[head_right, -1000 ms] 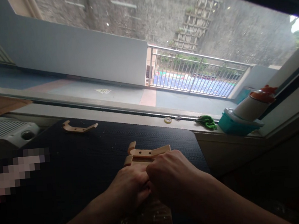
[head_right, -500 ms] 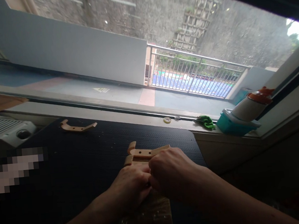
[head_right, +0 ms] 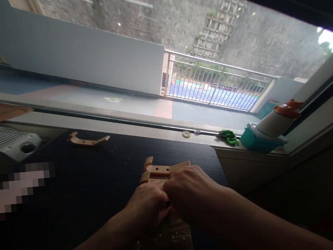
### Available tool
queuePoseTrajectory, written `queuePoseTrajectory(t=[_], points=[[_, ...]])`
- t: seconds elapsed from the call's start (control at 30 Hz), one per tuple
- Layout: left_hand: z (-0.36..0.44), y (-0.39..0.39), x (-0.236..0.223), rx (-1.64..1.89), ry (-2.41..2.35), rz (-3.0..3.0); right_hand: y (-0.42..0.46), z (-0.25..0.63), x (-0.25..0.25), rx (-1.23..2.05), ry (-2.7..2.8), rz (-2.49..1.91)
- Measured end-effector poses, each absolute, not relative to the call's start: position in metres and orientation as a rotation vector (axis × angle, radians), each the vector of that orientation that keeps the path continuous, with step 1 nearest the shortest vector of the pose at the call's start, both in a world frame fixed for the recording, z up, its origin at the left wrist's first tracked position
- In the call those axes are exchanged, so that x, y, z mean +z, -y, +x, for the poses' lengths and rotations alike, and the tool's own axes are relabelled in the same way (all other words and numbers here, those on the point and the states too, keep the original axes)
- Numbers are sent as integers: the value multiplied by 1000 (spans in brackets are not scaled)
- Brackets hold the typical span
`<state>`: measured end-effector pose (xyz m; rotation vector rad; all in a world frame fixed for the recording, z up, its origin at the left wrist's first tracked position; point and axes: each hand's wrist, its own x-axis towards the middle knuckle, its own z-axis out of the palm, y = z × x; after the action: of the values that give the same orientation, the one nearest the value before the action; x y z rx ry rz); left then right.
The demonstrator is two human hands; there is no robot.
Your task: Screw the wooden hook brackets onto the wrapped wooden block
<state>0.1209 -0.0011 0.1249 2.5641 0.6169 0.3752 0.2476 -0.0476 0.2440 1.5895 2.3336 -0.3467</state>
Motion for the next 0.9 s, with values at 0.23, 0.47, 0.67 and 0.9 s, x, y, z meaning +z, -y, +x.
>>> queuePoseTrajectory(t=[0.23, 0.47, 0.67, 0.9], points=[[120, 1, 126, 355, -608, 2569, 50, 243, 245, -264, -2158, 1693], [121, 3, 125, 352, -698, 2620, 48, 241, 249, -313, -2250, 1565], [121, 1, 126, 329, -612, 2553, 48, 244, 239, -257, -2171, 1740], [109, 1, 137, 310, -573, 2479, 60, 262, 243, -237, -2275, 1912]])
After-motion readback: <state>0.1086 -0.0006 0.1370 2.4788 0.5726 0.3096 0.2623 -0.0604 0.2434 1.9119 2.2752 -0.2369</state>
